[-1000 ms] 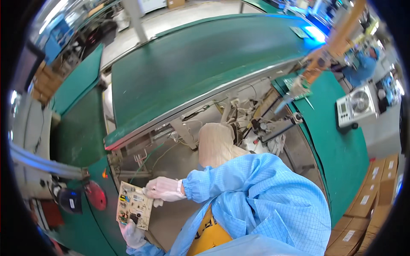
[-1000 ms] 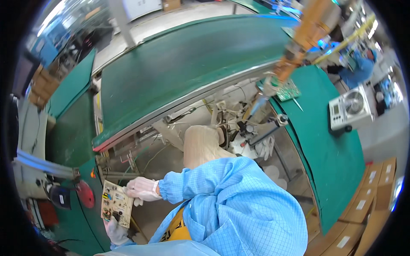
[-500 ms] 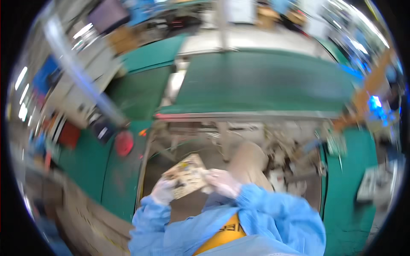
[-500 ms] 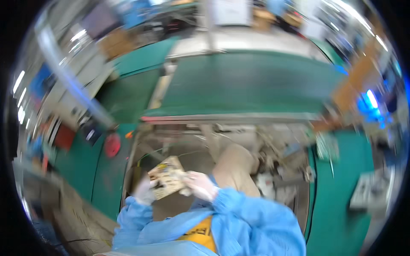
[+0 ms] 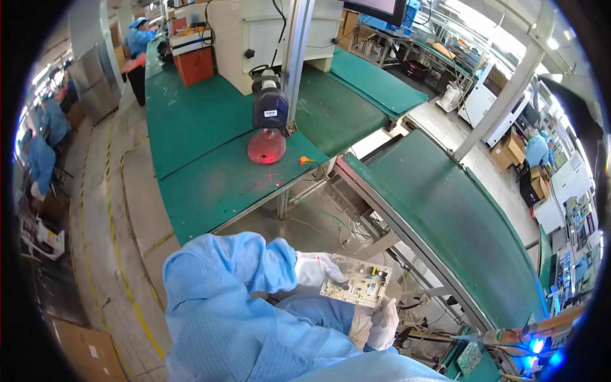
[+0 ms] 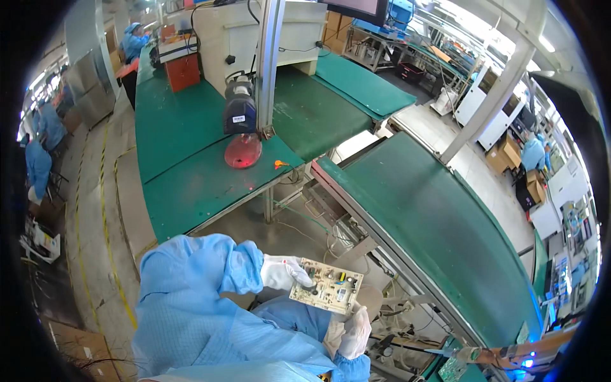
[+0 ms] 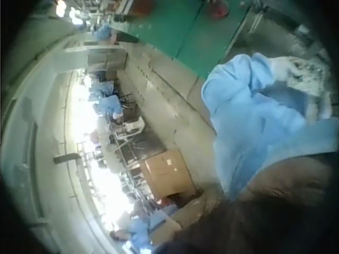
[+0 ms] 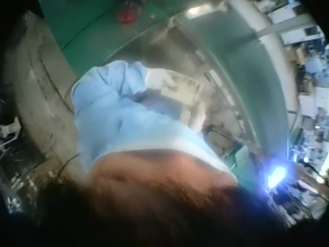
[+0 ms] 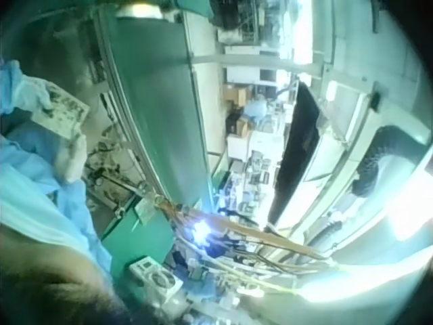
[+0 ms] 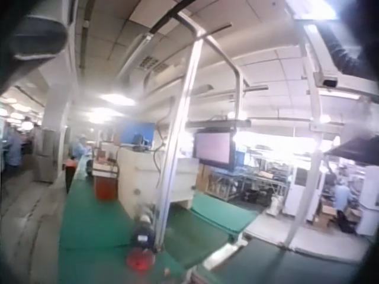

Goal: The recorder is inspecting, testing, and handling printed circuit boards on an electronics production line.

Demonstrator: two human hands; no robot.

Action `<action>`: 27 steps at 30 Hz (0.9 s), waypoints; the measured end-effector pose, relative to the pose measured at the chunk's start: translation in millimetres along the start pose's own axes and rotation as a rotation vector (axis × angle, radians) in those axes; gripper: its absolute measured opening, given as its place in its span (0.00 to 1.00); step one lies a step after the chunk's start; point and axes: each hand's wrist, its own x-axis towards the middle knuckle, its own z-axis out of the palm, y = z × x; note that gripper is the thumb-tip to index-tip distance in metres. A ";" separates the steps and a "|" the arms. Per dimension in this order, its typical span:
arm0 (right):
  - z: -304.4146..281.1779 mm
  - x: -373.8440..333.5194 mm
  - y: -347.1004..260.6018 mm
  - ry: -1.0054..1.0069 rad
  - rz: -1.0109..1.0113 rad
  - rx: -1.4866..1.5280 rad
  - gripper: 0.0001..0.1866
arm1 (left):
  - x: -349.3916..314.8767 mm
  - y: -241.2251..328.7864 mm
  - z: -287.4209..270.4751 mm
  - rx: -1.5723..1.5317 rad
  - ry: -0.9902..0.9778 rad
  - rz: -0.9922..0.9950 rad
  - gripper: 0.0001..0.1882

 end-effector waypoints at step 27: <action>179.0 193.1 104.1 0.338 -1.011 0.291 0.26 | -34.2 -4.5 -100.2 -1.253 0.217 -0.351 0.27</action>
